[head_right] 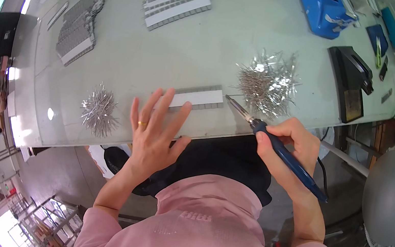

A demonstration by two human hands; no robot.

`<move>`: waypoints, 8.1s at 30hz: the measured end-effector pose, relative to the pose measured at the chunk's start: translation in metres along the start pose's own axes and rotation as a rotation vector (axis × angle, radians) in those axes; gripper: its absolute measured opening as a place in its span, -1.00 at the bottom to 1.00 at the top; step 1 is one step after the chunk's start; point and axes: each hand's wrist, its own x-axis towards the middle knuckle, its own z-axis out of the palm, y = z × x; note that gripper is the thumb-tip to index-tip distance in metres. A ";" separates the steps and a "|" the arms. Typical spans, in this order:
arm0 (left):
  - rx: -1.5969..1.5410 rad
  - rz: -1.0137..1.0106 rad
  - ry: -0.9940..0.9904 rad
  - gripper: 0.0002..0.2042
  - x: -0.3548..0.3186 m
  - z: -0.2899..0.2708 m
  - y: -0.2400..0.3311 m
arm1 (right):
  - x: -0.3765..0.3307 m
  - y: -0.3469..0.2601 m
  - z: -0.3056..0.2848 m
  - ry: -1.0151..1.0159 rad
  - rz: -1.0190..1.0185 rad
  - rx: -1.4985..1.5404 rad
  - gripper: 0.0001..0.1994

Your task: Soldering bundles of fine silver wire onto connector strip segments on a workbench.

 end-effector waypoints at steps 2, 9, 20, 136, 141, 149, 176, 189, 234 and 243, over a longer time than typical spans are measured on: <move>0.063 -0.067 0.115 -0.51 -0.014 -0.013 -0.010 | -0.005 0.009 0.000 0.038 0.046 0.066 -0.86; 0.183 -0.221 0.196 -0.55 -0.067 -0.025 -0.050 | -0.010 0.019 -0.002 0.033 0.082 0.129 -0.85; 0.080 -0.109 0.143 -0.53 -0.041 -0.010 -0.058 | -0.009 0.003 0.025 0.014 -0.040 0.222 -0.83; 0.087 0.047 0.033 -0.30 -0.003 0.019 0.005 | -0.021 0.024 -0.007 0.115 -0.076 0.090 -0.83; 0.086 0.077 -0.011 -0.29 -0.003 0.019 0.003 | -0.018 0.024 -0.008 -0.007 -0.191 -0.028 -0.83; 0.127 0.285 0.165 -0.68 -0.018 0.020 -0.004 | -0.015 0.021 -0.012 0.140 -0.100 0.184 -0.83; 0.206 0.269 0.300 -0.63 0.226 -0.003 -0.142 | 0.010 0.053 -0.044 0.498 -0.063 0.273 -0.91; -0.091 -0.172 0.089 -0.59 0.163 -0.003 -0.098 | -0.013 0.042 -0.029 0.412 -0.153 0.344 -0.85; -0.034 -0.013 -0.041 -0.37 0.019 0.002 -0.004 | -0.015 0.035 -0.001 0.050 -0.299 0.040 -0.85; -0.038 0.024 -0.019 -0.44 0.021 0.007 0.011 | -0.013 0.034 -0.003 0.315 -0.094 0.315 -0.86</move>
